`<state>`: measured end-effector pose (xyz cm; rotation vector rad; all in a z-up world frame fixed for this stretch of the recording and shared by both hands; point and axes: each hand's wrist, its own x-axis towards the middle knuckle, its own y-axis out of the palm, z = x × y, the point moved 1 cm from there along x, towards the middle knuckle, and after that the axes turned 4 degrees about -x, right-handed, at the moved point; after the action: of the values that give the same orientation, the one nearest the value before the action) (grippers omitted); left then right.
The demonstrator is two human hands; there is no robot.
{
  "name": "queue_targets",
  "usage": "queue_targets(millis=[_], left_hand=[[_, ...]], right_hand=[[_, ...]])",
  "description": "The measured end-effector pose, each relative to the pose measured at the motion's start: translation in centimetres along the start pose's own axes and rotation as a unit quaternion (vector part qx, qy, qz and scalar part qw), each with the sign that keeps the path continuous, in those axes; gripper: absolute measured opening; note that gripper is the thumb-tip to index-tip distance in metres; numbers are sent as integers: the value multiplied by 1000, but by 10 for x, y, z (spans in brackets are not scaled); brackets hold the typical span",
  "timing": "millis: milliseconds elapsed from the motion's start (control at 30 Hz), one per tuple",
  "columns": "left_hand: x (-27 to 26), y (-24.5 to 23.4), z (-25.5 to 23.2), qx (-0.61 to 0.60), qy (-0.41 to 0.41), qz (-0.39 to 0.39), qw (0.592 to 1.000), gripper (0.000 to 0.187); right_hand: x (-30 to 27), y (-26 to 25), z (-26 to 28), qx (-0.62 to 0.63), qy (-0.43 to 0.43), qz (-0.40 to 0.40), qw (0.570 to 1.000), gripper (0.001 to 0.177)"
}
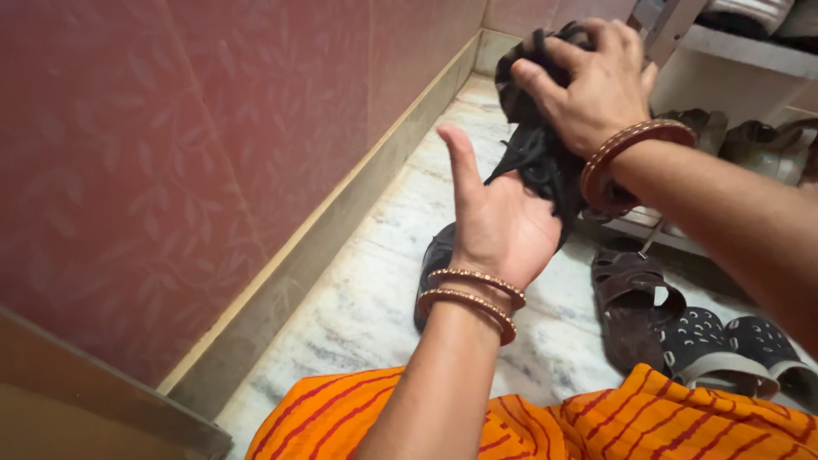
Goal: The person sits on the floor and wipes several pairs of shoes with a cloth, including black lace-up shoes, brown sandals, and black flip-flops. The person picks up each shoe, wipes it, and places it back on a metal shoe rack.
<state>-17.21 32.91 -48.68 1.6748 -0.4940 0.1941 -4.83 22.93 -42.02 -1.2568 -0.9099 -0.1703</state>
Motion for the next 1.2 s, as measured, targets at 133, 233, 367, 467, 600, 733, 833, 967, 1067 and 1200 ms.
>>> queue_targets(millis=[133, 233, 367, 467, 600, 733, 833, 967, 1067, 1200], left_hand=[[-2, -2, -1, -1, 5, -17, 1000, 130], [-6, -9, -6, -9, 13, -49, 999, 128], [-12, -21, -18, -27, 48, -105, 993, 125], [-13, -28, -24, -47, 94, -136, 985, 122], [-14, -30, -24, -68, 119, -139, 981, 118], [-13, -22, -18, -77, 65, -72, 992, 115], [-15, -14, -8, -78, 25, -37, 996, 115], [-17, -7, 5, -89, -27, 9, 996, 115], [-16, -10, 8, -75, -33, -5, 997, 117], [-16, -15, 4, -167, -23, 96, 981, 112]], right_hand=[[-17, 3, -1, 33, -48, -44, 997, 46], [-48, 7, 13, 120, -48, -30, 991, 44], [-95, 7, 47, 208, -66, -40, 975, 40], [-115, -4, 59, 245, -66, -22, 967, 46], [-116, -12, 53, 244, -39, 32, 969, 52], [-93, -15, 25, 101, -76, -51, 991, 57], [-72, -23, -2, 8, -57, -64, 996, 46], [-37, -42, -28, -38, -46, -103, 993, 45], [-27, -48, -36, -11, -10, -110, 994, 41], [-38, -41, -27, 2, -29, -99, 995, 49]])
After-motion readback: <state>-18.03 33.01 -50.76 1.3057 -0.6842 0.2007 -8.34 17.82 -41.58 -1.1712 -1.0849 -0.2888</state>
